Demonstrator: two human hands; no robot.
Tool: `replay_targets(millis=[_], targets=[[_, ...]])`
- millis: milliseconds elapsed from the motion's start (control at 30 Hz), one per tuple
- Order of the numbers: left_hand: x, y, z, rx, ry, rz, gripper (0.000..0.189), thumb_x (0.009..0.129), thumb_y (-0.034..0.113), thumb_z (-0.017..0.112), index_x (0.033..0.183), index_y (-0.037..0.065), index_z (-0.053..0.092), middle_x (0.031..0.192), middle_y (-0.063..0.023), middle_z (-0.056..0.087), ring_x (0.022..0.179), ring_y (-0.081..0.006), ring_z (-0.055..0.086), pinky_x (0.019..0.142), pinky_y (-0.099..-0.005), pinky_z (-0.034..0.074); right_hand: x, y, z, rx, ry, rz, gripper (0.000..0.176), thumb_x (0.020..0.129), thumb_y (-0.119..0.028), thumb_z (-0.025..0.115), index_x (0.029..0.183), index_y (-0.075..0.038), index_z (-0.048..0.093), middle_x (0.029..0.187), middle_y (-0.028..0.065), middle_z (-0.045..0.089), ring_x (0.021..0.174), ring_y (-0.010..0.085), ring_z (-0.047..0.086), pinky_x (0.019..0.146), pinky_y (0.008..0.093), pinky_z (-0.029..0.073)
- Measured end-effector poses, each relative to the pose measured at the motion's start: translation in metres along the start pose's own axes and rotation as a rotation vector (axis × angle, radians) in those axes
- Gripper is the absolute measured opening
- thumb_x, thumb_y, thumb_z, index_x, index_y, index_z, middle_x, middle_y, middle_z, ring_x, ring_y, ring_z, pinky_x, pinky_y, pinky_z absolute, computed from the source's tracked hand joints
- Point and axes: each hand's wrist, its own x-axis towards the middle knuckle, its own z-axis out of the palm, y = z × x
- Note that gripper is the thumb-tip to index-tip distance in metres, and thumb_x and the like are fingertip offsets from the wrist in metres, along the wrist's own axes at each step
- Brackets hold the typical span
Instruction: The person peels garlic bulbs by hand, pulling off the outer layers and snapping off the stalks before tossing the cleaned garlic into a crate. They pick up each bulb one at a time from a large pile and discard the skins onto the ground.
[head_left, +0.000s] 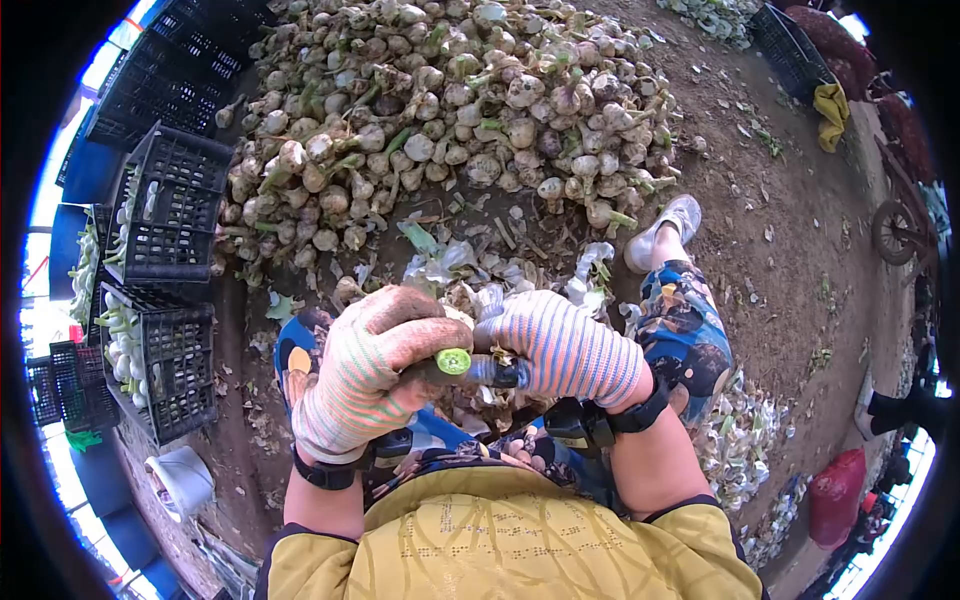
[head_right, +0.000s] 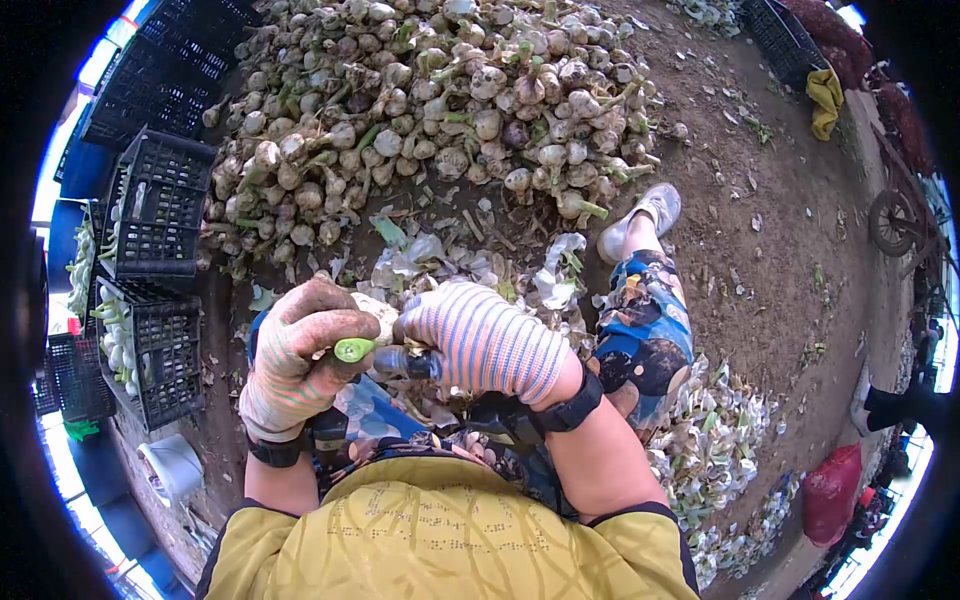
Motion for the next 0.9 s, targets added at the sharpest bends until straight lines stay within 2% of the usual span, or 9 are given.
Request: replay_targets(millis=[233, 300, 433, 500, 567, 600, 700, 767, 900], targets=[[-0.016, -0.012, 0.003, -0.588, 0.219, -0.230, 0.028, 0.075, 0.028, 0.074, 0.091, 0.007, 0.065, 0.088, -0.0064, 0.059, 0.083, -0.0194, 0.056, 0.073, -0.0304, 0.045, -0.008, 0.010, 0.000, 0.229, -0.030, -0.106, 0.025, 0.076, -0.020, 0.063, 0.095, -0.003, 0.063, 0.080, 0.0172, 0.062, 0.077, 0.0352, 0.061, 0.068, 0.0380, 0.047], [-0.023, -0.018, 0.016, -0.825, 0.355, -0.254, 0.030, 0.075, 0.030, 0.074, 0.091, 0.007, 0.062, 0.088, -0.0050, 0.056, 0.083, -0.0188, 0.055, 0.073, -0.0308, 0.045, -0.011, 0.011, 0.003, 0.482, 0.163, -0.201, 0.024, 0.081, -0.022, 0.061, 0.094, -0.002, 0.063, 0.081, 0.0128, 0.064, 0.076, 0.0291, 0.063, 0.070, 0.0351, 0.048], [-0.013, -0.022, 0.026, -1.310, 0.483, -0.214, 0.032, 0.082, 0.038, 0.065, 0.086, 0.011, 0.049, 0.080, 0.0013, 0.042, 0.073, -0.0148, 0.043, 0.068, -0.0317, 0.041, -0.014, -0.010, 0.003, 0.891, 0.026, 0.088, 0.028, 0.085, -0.023, 0.059, 0.101, -0.001, 0.061, 0.071, 0.0056, 0.064, 0.067, 0.0140, 0.061, 0.064, 0.0282, 0.048], [-0.009, -0.024, 0.028, -1.384, 0.561, -0.187, 0.026, 0.086, 0.034, 0.062, 0.085, 0.013, 0.047, 0.077, 0.0023, 0.039, 0.071, -0.0138, 0.040, 0.066, -0.0315, 0.041, -0.020, 0.000, 0.021, 0.881, 0.291, -0.053, 0.035, 0.084, -0.031, 0.062, 0.103, -0.001, 0.061, 0.088, 0.0108, 0.064, 0.076, 0.0150, 0.062, 0.070, 0.0289, 0.050], [-0.010, -0.034, 0.022, -1.562, 0.566, -0.073, 0.031, 0.082, 0.037, 0.066, 0.087, 0.011, 0.049, 0.080, -0.0003, 0.044, 0.074, -0.0147, 0.045, 0.068, -0.0309, 0.041, -0.022, -0.008, 0.029, 1.347, 0.509, 0.112, 0.040, 0.083, -0.035, 0.064, 0.103, -0.001, 0.061, 0.094, 0.0122, 0.063, 0.083, 0.0170, 0.062, 0.074, 0.0300, 0.050], [-0.012, -0.039, 0.016, -1.638, 0.547, -0.043, 0.029, 0.083, 0.034, 0.065, 0.085, 0.012, 0.047, 0.081, 0.0004, 0.043, 0.074, -0.0144, 0.045, 0.069, -0.0323, 0.042, -0.017, -0.004, 0.017, 1.719, 0.321, 0.028, 0.036, 0.082, -0.030, 0.067, 0.101, -0.001, 0.060, 0.092, 0.0104, 0.063, 0.086, 0.0178, 0.061, 0.078, 0.0303, 0.050], [-0.027, -0.033, -0.001, -1.223, 0.560, -0.191, 0.029, 0.084, 0.028, 0.064, 0.101, 0.008, 0.054, 0.094, -0.0044, 0.051, 0.090, -0.0180, 0.050, 0.081, -0.0347, 0.043, -0.003, -0.006, 0.004, 0.996, 0.388, 0.289, 0.041, 0.079, -0.017, 0.070, 0.112, 0.000, 0.053, 0.094, 0.0083, 0.062, 0.090, 0.0178, 0.061, 0.085, 0.0299, 0.047], [-0.028, -0.035, -0.005, -1.010, 0.450, -0.195, 0.034, 0.085, 0.031, 0.063, 0.106, 0.005, 0.056, 0.103, -0.0083, 0.054, 0.097, -0.0196, 0.051, 0.088, -0.0348, 0.040, -0.001, -0.013, 0.015, 1.098, 0.328, 0.213, 0.055, 0.077, -0.017, 0.073, 0.122, -0.001, 0.044, 0.113, 0.0097, 0.055, 0.101, 0.0153, 0.054, 0.088, 0.0297, 0.044], [-0.007, -0.011, 0.000, -0.623, 0.439, -0.293, 0.046, 0.084, 0.038, 0.064, 0.110, 0.001, 0.056, 0.104, -0.0077, 0.057, 0.099, -0.0188, 0.054, 0.091, -0.0319, 0.040, 0.004, -0.020, 0.031, 1.162, 0.405, 0.218, 0.057, 0.074, -0.013, 0.075, 0.120, -0.001, 0.045, 0.111, 0.0090, 0.052, 0.102, 0.0139, 0.050, 0.090, 0.0299, 0.042]])
